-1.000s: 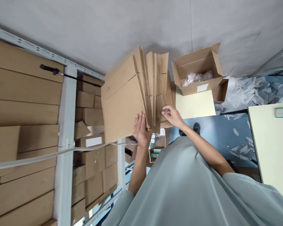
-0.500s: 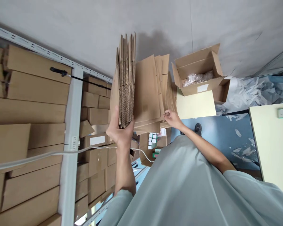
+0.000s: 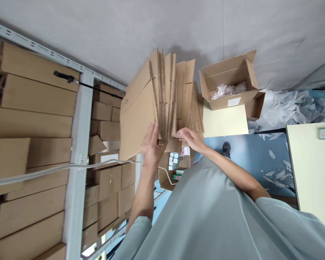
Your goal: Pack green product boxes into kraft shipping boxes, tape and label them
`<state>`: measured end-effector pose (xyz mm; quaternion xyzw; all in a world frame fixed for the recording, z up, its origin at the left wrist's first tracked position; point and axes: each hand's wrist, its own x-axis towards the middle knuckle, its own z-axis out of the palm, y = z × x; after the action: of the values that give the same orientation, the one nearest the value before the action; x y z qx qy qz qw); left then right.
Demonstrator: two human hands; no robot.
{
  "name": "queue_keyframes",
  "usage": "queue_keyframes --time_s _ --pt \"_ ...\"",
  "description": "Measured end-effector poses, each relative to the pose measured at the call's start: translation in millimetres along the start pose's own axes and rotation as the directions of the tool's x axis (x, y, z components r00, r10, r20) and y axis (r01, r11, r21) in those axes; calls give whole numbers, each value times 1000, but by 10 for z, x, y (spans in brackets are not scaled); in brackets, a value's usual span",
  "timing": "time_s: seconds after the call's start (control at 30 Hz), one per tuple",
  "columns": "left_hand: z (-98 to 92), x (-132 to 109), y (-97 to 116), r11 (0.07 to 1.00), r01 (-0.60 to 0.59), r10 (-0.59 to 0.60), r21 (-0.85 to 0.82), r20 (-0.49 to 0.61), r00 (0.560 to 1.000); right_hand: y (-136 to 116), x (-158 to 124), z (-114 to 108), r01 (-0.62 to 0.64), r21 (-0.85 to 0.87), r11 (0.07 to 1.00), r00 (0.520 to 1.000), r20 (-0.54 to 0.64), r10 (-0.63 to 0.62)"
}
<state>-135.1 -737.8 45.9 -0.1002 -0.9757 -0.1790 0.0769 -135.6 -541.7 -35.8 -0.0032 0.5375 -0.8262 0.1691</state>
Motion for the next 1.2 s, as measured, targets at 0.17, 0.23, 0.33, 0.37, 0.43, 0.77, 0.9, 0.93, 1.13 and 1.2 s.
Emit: queue_keyframes --time_s 0.17,0.23,0.33,0.37,0.43,0.77,0.9,0.93,1.13,1.2 --pt "-656 253 -118 1000 11 -13 -24 -106 994 212 -92 -138 -55 -151 987 993 94 70" --pt "-880 355 -85 1000 5 -5 -4 -161 987 298 -83 -164 -89 -198 976 992 69 104" --pt "-1023 445 -25 999 -39 40 10 -221 975 366 13 -153 -146 -216 965 989 6 151" --pt "-1027 457 -15 999 -43 43 9 -239 970 368 64 -138 -164 -252 954 986 -24 164" --pt "-1008 463 -12 1000 -19 19 0 -267 963 350 178 -90 -189 -380 906 982 -83 170" --pt "-1060 429 8 997 51 -63 -49 -274 960 275 341 124 -214 -558 802 976 -157 151" --pt "-1091 333 1 997 31 -52 -77 -287 956 231 126 -216 -160 -349 923 967 -244 75" --pt "-1087 295 -6 995 33 -57 -89 -284 957 219 66 -298 -153 -314 937 965 -250 74" --pt "-795 23 -92 988 -2 -23 -153 -158 987 79 32 -212 -234 -224 946 952 -251 176" --pt "-607 -64 -126 987 -39 24 -159 -96 995 -39 12 -127 -241 -223 945 942 -289 172"
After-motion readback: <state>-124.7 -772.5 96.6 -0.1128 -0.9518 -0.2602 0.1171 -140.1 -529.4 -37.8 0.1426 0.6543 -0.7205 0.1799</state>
